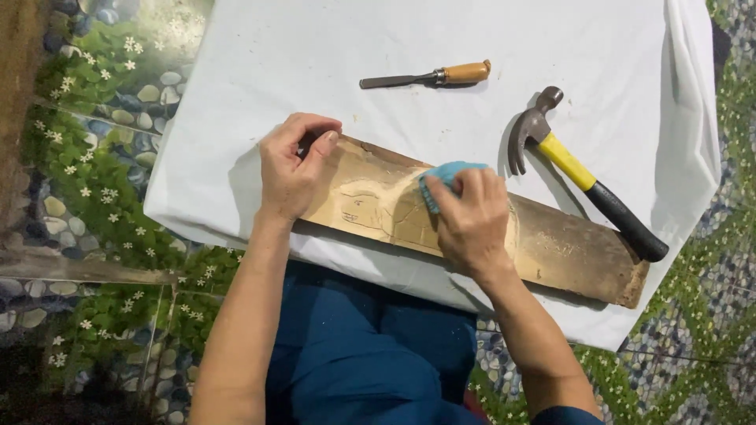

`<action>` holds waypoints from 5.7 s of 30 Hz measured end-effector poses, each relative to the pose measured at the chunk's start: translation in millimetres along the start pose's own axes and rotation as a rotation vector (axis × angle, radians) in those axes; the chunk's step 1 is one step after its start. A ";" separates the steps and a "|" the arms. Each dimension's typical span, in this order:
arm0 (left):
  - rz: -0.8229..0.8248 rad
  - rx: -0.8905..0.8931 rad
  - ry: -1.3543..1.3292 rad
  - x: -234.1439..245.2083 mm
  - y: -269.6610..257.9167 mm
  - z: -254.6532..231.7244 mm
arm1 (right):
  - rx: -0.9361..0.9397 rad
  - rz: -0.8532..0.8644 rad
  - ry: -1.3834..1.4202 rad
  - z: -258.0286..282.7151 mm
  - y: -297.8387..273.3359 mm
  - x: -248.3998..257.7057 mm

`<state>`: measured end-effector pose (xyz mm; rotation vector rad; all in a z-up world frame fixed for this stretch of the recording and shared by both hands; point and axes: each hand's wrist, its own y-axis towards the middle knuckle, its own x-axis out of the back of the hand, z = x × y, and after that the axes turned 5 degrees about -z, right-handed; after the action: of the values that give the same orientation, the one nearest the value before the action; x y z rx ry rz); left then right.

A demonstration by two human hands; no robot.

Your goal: Sanding a wooden turtle carving to smooth the surface after using a hammer and chisel.

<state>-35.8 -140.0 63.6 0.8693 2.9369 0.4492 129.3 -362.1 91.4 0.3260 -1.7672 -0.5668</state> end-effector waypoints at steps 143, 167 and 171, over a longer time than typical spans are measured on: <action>-0.022 0.010 -0.014 -0.6 1.0 -6.9 | -0.216 0.133 0.400 -8.2 -13.3 83.6; -0.014 -0.013 -0.022 -2.0 4.9 -3.7 | 0.006 -0.031 0.182 -35.4 3.2 29.9; -0.015 -0.026 -0.021 -1.9 6.9 -2.8 | 0.009 0.007 0.353 -13.1 5.8 32.4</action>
<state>-30.9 -136.2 68.2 0.8439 2.9097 0.4740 133.5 -376.0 123.7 0.4000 -1.4305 -0.4649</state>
